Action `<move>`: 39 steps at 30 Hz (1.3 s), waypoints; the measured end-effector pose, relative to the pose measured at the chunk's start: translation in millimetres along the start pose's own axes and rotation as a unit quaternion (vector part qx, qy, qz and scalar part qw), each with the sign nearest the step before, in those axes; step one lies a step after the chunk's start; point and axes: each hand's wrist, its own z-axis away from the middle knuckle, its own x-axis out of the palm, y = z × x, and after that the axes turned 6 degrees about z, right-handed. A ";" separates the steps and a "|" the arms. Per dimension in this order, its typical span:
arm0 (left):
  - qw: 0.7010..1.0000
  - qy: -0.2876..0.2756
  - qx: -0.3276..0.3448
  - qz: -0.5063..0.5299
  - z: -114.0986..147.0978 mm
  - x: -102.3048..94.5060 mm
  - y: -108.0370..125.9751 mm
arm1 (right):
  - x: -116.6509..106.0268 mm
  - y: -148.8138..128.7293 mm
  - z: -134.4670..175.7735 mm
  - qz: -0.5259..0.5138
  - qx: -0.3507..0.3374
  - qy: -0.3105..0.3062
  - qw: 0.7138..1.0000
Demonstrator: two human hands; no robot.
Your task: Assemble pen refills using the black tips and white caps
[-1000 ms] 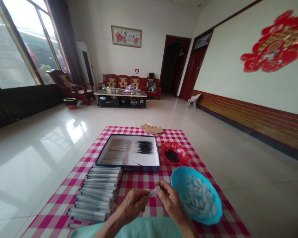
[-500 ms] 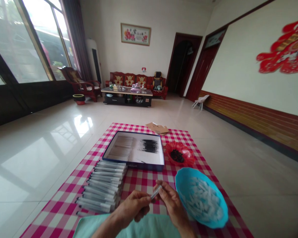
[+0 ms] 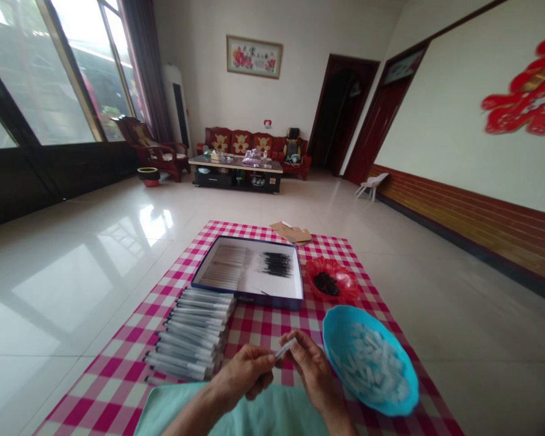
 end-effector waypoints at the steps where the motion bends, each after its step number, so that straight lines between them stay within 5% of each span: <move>1: 0.999 0.002 0.011 -0.033 -0.4 -1.5 -0.1 | 1.0 0.5 -0.5 0.002 -0.002 -0.002 1.000; 11: 0.925 0.104 0.154 -0.332 1.7 4.3 0.7 | 0.9 27.1 -7.9 -0.020 0.011 0.059 0.998; 17: 0.822 0.163 0.223 -0.497 3.6 10.6 -5.2 | -1.3 32.7 -8.7 -0.042 0.043 0.105 0.993; 24: 0.724 0.161 0.213 -0.637 3.8 9.7 -5.8 | -1.4 36.9 -9.7 -0.069 0.073 0.132 0.986; 39: 0.667 0.167 0.212 -0.695 -7.3 14.1 -16.2 | -0.2 37.1 -13.7 -0.094 0.139 0.168 0.971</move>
